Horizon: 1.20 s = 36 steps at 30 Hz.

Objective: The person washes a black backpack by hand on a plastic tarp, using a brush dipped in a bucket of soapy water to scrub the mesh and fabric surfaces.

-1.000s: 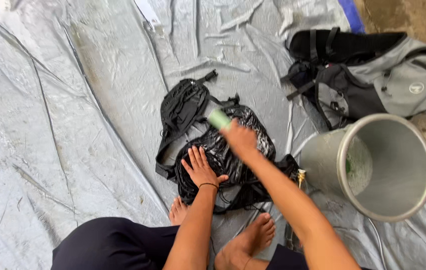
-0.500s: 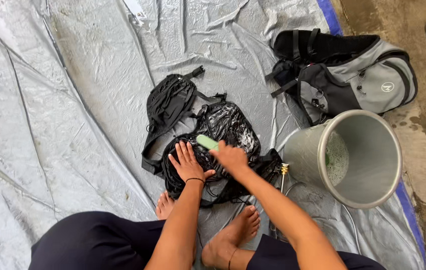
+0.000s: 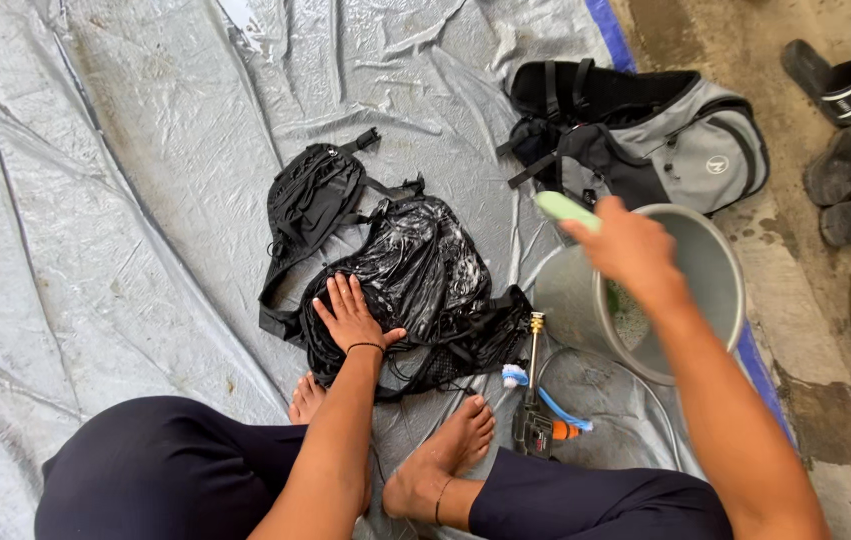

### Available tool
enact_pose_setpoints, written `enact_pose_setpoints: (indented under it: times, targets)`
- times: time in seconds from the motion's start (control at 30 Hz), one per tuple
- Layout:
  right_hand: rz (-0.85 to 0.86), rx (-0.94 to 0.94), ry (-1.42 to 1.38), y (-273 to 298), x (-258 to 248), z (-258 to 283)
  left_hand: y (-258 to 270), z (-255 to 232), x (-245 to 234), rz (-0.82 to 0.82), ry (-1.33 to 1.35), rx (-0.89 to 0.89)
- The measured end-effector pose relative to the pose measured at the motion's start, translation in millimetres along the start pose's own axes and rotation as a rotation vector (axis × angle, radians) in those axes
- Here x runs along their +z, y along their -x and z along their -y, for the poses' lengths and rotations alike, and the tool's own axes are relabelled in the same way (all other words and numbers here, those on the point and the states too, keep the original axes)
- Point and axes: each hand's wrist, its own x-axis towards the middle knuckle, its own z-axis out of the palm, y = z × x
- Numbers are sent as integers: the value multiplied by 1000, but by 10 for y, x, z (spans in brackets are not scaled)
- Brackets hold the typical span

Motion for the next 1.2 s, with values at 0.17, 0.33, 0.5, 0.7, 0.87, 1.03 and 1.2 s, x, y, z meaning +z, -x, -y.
enact_pose_setpoints:
  times: [0.17, 0.33, 0.5, 0.7, 0.87, 1.03, 1.2]
  targets:
    - [168, 291, 27, -287, 119, -1155, -96, -31, 94, -7, -60, -30]
    - [385, 290, 93, -684, 1340, -1879, -52, -56, 203, -104, -58, -21]
    - [520, 219, 168, -699, 2290, -1791, 72, -4, 133, -195, -104, 86]
    - [658, 256, -106, -645, 1518, -1558, 121, 30, 42, -102, -97, 84]
    - [440, 227, -27, -165, 319, -1591, 27, -17, 115, -94, -83, 87]
    - [314, 269, -7, 741, -653, -717, -33, -42, 200, -82, -72, 78]
    - [403, 27, 199, 774, -383, 126, -95, -67, 281, -129, -32, 35]
